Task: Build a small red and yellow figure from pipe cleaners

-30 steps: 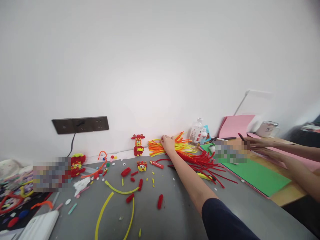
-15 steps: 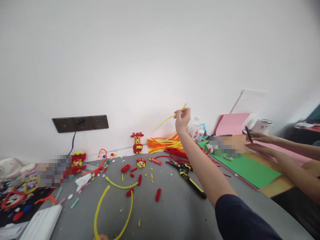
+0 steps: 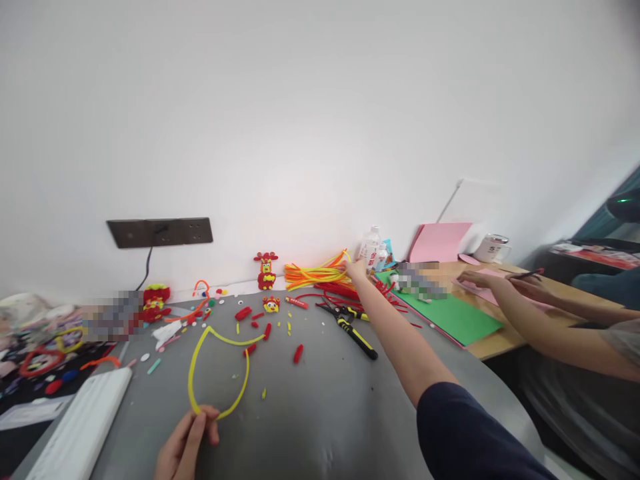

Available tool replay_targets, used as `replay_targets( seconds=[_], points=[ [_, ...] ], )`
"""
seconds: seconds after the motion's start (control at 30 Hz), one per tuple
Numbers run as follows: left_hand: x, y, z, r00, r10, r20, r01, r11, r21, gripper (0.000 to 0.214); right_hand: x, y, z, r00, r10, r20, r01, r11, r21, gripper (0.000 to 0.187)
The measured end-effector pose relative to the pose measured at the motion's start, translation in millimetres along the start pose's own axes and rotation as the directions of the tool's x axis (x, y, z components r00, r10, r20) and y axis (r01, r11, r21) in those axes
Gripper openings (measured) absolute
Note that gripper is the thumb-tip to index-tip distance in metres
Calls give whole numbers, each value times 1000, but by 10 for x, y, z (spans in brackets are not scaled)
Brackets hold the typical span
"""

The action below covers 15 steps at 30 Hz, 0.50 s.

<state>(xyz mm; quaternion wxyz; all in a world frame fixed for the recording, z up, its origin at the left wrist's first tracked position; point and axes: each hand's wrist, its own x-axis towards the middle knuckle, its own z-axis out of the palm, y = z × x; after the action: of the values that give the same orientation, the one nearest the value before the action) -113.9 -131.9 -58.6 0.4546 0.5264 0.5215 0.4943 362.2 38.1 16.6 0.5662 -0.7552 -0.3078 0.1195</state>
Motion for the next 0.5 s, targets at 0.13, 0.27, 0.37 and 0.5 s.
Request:
replay_targets(
  seconds=[0.13,0.27,0.37,0.5],
  points=[
    [-39,120,22,998,33,48,-34,999,33,57,-115,-10,-136,998,-63,7,63,989,-134,32],
    [-41,91,34,998,38,42,-38,999,-18,56,-316,-155,-319,975,-214,54,220,954,-205,33],
    [-39,51,57,1000,11,22,-7,986,-168,50,-610,-298,-404,938,-312,153,336,925,-178,27],
    [-7,228,182,1000,-24,-4,17,833,-553,38,-1363,-452,-382,811,-365,457,424,905,-30,24]
  ],
)
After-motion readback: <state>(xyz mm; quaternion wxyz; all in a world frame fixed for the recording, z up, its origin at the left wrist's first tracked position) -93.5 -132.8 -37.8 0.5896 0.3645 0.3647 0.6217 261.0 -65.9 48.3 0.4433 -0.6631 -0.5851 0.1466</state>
